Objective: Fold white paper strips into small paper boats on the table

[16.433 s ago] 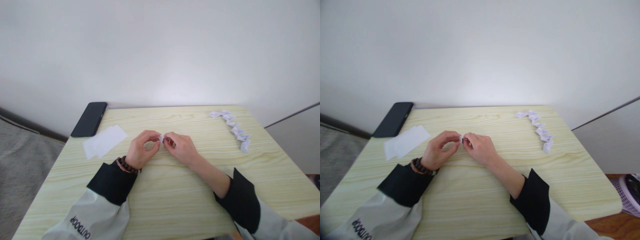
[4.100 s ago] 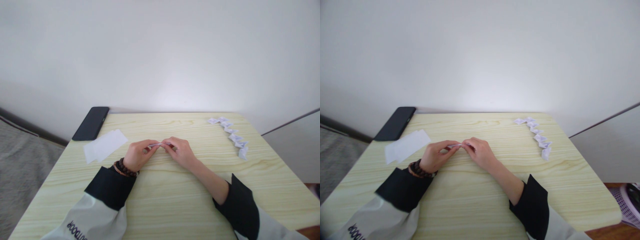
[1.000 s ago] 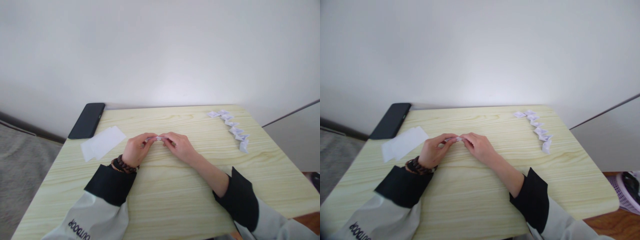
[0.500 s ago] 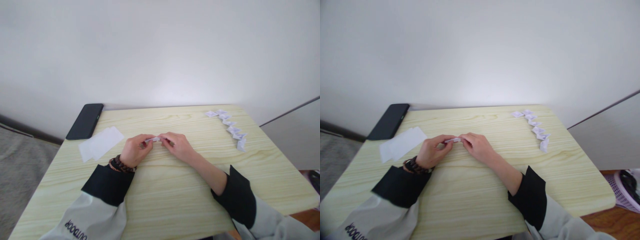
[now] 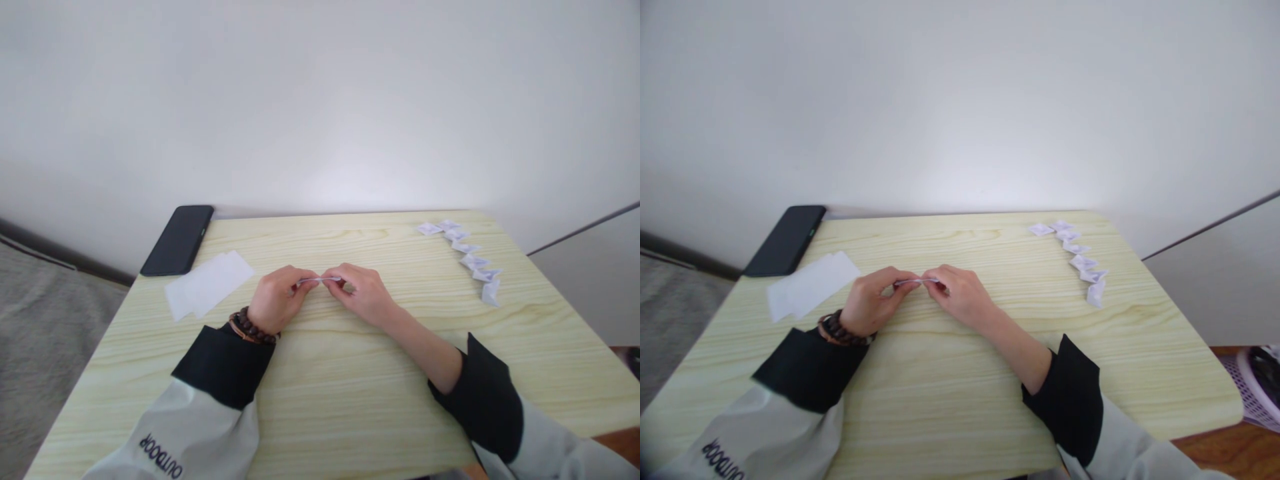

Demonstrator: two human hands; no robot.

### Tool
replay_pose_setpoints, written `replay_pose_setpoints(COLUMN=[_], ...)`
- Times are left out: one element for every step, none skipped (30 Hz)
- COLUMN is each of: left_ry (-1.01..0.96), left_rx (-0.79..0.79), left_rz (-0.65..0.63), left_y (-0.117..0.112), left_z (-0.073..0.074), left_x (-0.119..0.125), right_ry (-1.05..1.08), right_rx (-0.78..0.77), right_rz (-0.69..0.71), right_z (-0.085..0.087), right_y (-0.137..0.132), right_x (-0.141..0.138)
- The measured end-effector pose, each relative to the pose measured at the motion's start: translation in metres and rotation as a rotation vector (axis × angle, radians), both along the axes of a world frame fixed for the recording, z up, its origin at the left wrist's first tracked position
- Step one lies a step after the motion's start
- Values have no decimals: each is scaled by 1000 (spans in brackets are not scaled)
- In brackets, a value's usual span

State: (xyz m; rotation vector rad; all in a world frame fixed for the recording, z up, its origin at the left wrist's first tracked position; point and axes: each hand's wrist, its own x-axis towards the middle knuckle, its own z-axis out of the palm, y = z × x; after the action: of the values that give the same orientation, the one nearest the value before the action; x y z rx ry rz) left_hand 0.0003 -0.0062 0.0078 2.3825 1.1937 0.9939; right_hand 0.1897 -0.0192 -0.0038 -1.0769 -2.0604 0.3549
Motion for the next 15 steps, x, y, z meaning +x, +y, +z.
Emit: replay_pose_setpoints(left_ry=[-5,-11,-18,-27,-39,-48,-57,-64,-68,-69,-70,-70,-71,-72,-74], left_rx=[3,1,-8,-20,-34,-47,-55,-57,-56,-53,-51,-51,-54,-57,-62], left_rz=[7,15,25,34,40,38,30,19,6,-3,-5,3,15,27,39], left_y=[0,0,1,1,2,2,2,2,2,2,1,1,0,0,0], left_z=[0,-1,-1,-1,-2,-2,-1,-1,0,1,2,3,4,4,4], left_x=[0,0,0,0,-1,-2,-2,-3,-4,-4,-4,-4,-4,-4,-4], right_ry=[2,3,4,6,9,12,15,20,27,30,31,27,21,14,8], right_rx=[4,3,-1,-7,-16,-25,-33,-40,-42,-41,-34,-25,-13,-3,0], right_rz=[3,8,16,23,32,38,41,42,40,38,35,31,27,22,16], right_z=[1,2,2,2,2,1,0,-1,-2,-2,-2,-1,-1,0,1], right_y=[0,0,0,1,1,2,3,3,4,4,4,4,4,4,4], right_x=[0,0,1,1,2,2,3,3,4,4,4,4,3,3,2])
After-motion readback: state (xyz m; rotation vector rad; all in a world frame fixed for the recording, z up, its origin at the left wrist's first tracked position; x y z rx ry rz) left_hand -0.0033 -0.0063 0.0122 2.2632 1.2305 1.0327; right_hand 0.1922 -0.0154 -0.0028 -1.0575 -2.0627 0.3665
